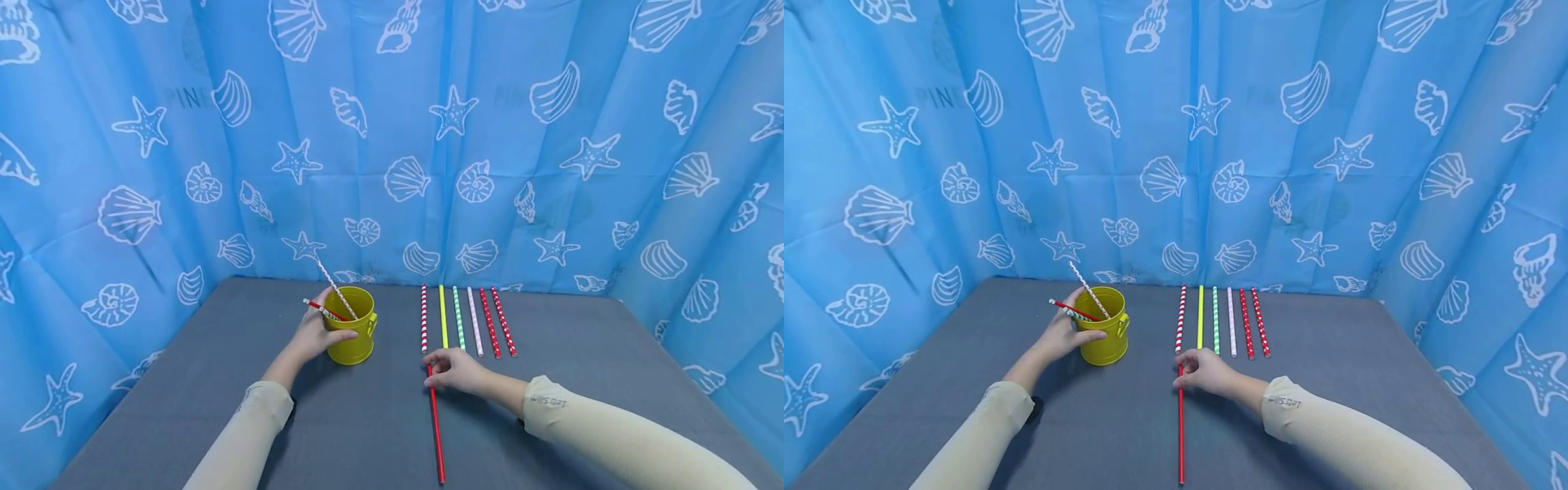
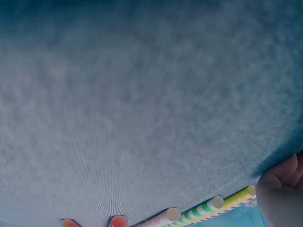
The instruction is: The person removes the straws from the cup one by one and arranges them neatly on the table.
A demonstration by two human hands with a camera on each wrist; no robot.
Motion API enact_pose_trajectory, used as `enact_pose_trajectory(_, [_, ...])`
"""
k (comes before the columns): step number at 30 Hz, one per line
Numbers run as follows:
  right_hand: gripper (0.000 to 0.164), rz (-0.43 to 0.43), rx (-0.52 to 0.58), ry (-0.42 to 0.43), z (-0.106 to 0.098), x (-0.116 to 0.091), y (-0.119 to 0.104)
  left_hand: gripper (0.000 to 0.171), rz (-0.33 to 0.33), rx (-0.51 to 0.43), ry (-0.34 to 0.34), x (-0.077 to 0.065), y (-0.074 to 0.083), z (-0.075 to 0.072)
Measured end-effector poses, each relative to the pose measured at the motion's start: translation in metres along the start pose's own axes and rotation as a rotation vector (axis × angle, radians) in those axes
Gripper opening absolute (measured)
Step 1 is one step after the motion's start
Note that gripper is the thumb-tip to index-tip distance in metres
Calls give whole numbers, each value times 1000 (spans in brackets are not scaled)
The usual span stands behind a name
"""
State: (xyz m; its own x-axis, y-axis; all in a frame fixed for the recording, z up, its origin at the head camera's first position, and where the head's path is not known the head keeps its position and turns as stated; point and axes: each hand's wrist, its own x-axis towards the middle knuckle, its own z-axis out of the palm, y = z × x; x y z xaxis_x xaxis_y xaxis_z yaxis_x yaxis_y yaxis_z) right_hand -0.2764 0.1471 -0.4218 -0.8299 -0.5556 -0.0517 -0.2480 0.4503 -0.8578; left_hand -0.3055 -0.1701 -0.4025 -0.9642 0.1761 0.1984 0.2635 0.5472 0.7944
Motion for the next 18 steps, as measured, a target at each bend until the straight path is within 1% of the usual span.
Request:
enact_pose_trajectory(5, [42,-68,-96,-31,2,1,4,105,0,5,2,0,1,0])
enact_pose_trajectory(8, [49,-103,-173,-61,1,-3,5,105,0,8,0,0,2,1])
enact_pose_trajectory(11, [65,-87,-265,-110,-2,-11,3,103,4,-2,1,0,2,3])
enact_pose_trajectory(14, [82,-48,-388,-167,-1,-20,-1,103,12,-5,3,-1,2,2])
enact_pose_trajectory(18, [91,-11,-531,-203,3,-24,-6,105,22,-6,3,-2,2,0])
